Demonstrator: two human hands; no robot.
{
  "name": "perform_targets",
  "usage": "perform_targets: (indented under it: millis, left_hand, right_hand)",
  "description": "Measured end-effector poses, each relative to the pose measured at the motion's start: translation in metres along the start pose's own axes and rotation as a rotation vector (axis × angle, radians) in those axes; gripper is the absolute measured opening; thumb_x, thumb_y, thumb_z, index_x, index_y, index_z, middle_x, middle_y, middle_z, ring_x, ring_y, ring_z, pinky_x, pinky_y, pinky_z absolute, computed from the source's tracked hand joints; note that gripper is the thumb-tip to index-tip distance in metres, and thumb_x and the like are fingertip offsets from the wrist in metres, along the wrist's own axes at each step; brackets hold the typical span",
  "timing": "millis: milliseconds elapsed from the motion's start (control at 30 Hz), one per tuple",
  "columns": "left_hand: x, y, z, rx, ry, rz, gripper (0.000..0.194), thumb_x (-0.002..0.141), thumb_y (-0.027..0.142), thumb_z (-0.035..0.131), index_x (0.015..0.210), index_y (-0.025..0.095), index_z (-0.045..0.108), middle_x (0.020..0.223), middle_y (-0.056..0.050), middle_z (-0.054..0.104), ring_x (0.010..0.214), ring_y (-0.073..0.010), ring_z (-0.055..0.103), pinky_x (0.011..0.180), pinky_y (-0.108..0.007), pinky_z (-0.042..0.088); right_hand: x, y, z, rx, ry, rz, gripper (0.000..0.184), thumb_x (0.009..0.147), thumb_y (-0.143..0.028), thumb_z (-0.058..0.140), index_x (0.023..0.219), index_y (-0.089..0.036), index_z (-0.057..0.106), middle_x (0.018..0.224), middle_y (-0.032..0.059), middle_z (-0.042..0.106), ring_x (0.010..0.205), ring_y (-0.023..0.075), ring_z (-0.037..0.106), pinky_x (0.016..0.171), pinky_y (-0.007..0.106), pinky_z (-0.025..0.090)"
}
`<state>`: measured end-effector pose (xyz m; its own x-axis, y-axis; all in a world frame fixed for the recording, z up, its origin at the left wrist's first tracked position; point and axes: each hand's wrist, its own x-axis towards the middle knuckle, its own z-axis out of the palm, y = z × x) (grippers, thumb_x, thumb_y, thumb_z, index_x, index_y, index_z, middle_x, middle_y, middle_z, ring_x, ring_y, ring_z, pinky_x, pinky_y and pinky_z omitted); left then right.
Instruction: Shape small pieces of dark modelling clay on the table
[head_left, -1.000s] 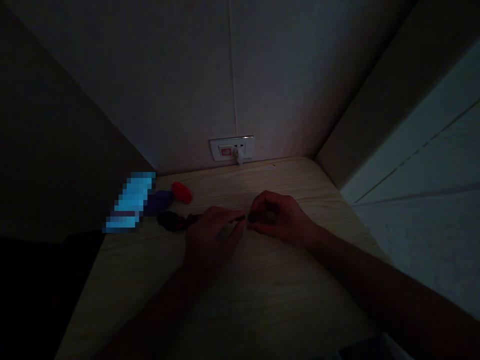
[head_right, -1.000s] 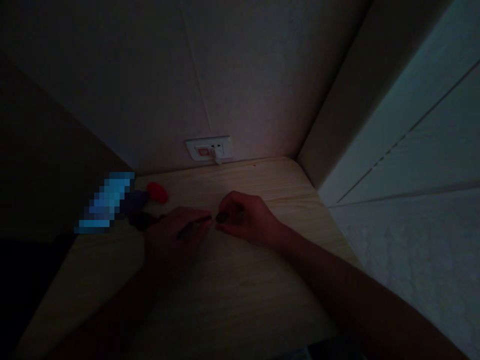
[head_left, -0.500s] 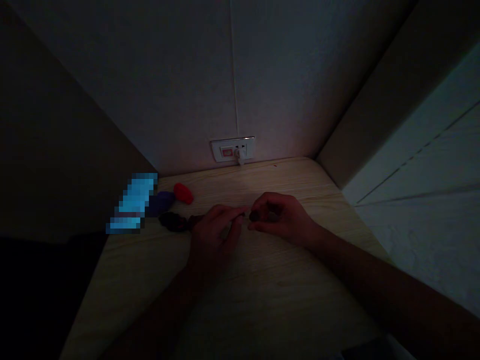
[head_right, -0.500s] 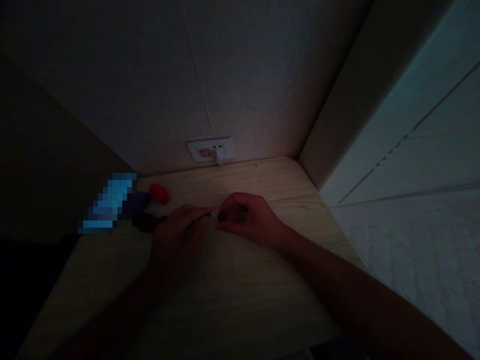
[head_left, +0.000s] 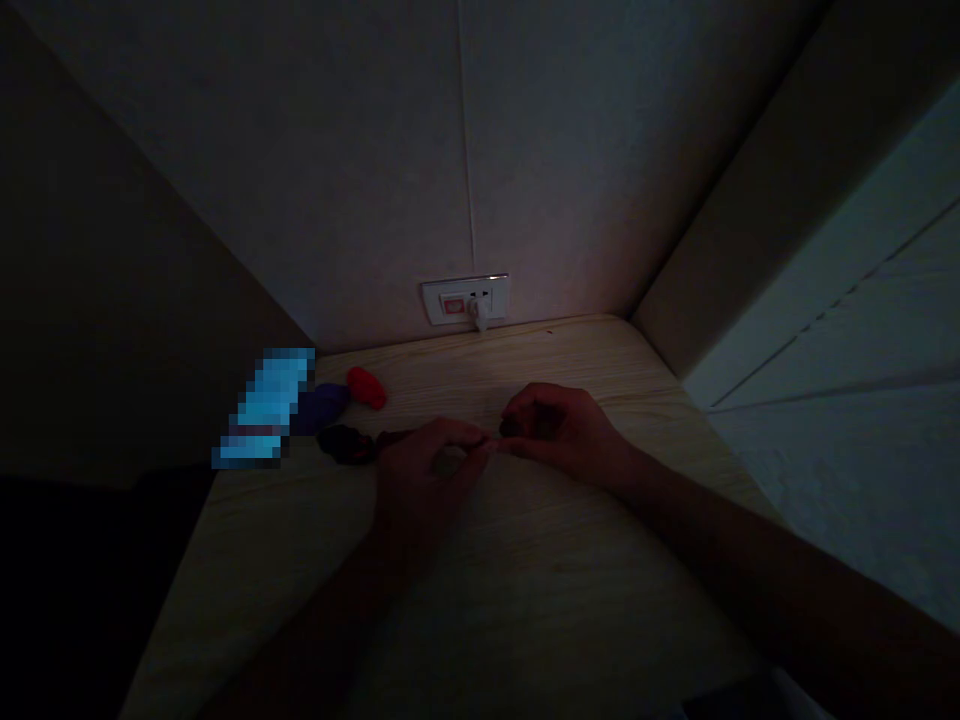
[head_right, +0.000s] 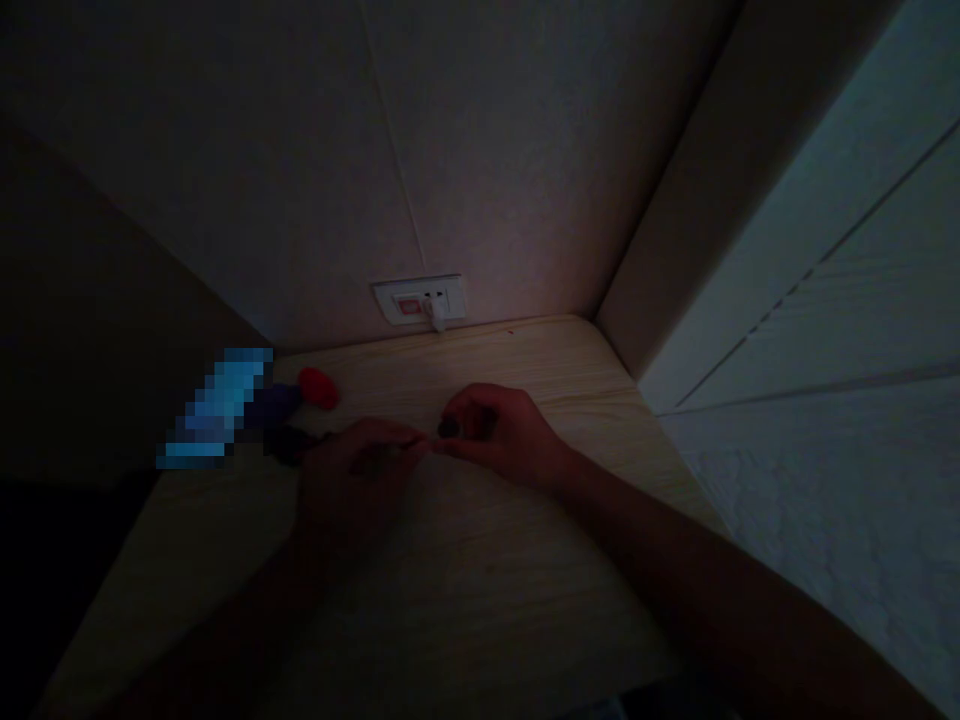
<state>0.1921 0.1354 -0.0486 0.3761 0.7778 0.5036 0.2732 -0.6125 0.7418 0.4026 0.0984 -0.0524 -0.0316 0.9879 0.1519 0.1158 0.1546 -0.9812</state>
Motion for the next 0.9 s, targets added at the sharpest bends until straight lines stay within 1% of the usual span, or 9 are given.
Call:
perform_targets:
  millis: [133, 267, 367, 500, 567, 667, 733, 800, 900]
  left_hand:
    - [0.002, 0.003, -0.001, 0.001, 0.018, -0.031, 0.007, 0.085, 0.019, 0.078, 0.091, 0.023, 0.079, 0.086, 0.001, 0.082, 0.074, -0.016, 0.076, 0.076, -0.029, 0.063]
    - [0.005, 0.008, -0.004, -0.005, -0.015, -0.116, 0.008, 0.087, 0.021, 0.076, 0.091, 0.023, 0.082, 0.085, 0.002, 0.083, 0.073, -0.0153, 0.077, 0.077, -0.027, 0.063]
    - [0.005, 0.01, -0.005, -0.022, -0.06, -0.175, 0.015, 0.093, 0.023, 0.068, 0.095, 0.021, 0.083, 0.078, 0.002, 0.082, 0.07, -0.0149, 0.077, 0.073, -0.025, 0.062]
    - [0.006, 0.011, -0.004, -0.051, -0.058, -0.175, 0.023, 0.097, 0.023, 0.06, 0.106, 0.021, 0.082, 0.081, 0.001, 0.083, 0.077, -0.0161, 0.078, 0.078, -0.027, 0.061]
    - [0.007, 0.011, -0.004, -0.067, -0.055, -0.18, 0.02, 0.094, 0.02, 0.065, 0.103, 0.021, 0.083, 0.086, 0.001, 0.083, 0.079, -0.0162, 0.078, 0.079, -0.026, 0.062]
    - [0.006, 0.011, -0.003, -0.107, -0.03, -0.203, 0.011, 0.084, 0.017, 0.077, 0.09, 0.023, 0.084, 0.09, 0.001, 0.084, 0.08, -0.0159, 0.078, 0.079, -0.026, 0.062]
    - [0.005, 0.009, -0.002, -0.125, 0.001, -0.218, 0.008, 0.078, 0.018, 0.084, 0.082, 0.025, 0.083, 0.084, 0.003, 0.083, 0.076, -0.0158, 0.077, 0.077, -0.026, 0.061]
    - [0.004, 0.008, -0.001, -0.133, 0.02, -0.238, 0.01, 0.073, 0.02, 0.089, 0.077, 0.025, 0.081, 0.077, 0.004, 0.081, 0.071, -0.0153, 0.075, 0.072, -0.025, 0.06]
    - [0.003, 0.006, 0.0, -0.134, 0.026, -0.26, 0.012, 0.07, 0.02, 0.09, 0.074, 0.025, 0.08, 0.074, 0.004, 0.079, 0.068, -0.0147, 0.074, 0.069, -0.024, 0.059]
  right_hand:
    - [0.0, 0.001, -0.001, -0.009, -0.001, 0.002, 0.034, 0.07, -0.036, 0.092, 0.091, -0.02, 0.071, 0.081, 0.0009, 0.072, 0.066, 0.0132, 0.06, 0.061, 0.026, 0.05]
    - [0.0, 0.002, -0.001, -0.015, -0.005, 0.004, 0.032, 0.071, -0.035, 0.091, 0.091, -0.019, 0.071, 0.081, 0.0009, 0.071, 0.066, 0.0128, 0.059, 0.061, 0.026, 0.049]
    - [0.001, 0.003, -0.001, -0.007, 0.0, 0.001, 0.034, 0.071, -0.036, 0.092, 0.091, -0.019, 0.071, 0.08, 0.0008, 0.071, 0.066, 0.013, 0.059, 0.061, 0.026, 0.049]
    - [0.001, 0.004, -0.001, -0.024, -0.004, -0.005, 0.034, 0.071, -0.037, 0.092, 0.091, -0.02, 0.071, 0.079, 0.0007, 0.071, 0.064, 0.0127, 0.059, 0.06, 0.026, 0.049]
    - [0.001, 0.004, -0.001, -0.04, -0.003, -0.012, 0.033, 0.072, -0.038, 0.091, 0.09, -0.02, 0.071, 0.079, 0.0007, 0.071, 0.064, 0.0126, 0.058, 0.06, 0.026, 0.049]
    - [0.001, 0.003, -0.001, -0.06, -0.001, -0.014, 0.032, 0.073, -0.039, 0.09, 0.09, -0.02, 0.071, 0.08, 0.001, 0.071, 0.065, 0.013, 0.059, 0.06, 0.026, 0.049]
    - [0.001, 0.003, -0.002, -0.059, -0.004, -0.01, 0.032, 0.073, -0.039, 0.09, 0.09, -0.02, 0.071, 0.079, 0.001, 0.07, 0.065, 0.0131, 0.059, 0.061, 0.026, 0.049]
    - [0.001, 0.002, -0.002, -0.058, -0.012, -0.002, 0.031, 0.074, -0.039, 0.089, 0.09, -0.019, 0.071, 0.08, 0.0012, 0.07, 0.065, 0.0132, 0.059, 0.061, 0.026, 0.049]
    - [0.001, 0.002, -0.002, -0.045, -0.017, 0.008, 0.032, 0.073, -0.039, 0.089, 0.09, -0.019, 0.071, 0.08, 0.0014, 0.07, 0.065, 0.0131, 0.058, 0.061, 0.026, 0.048]
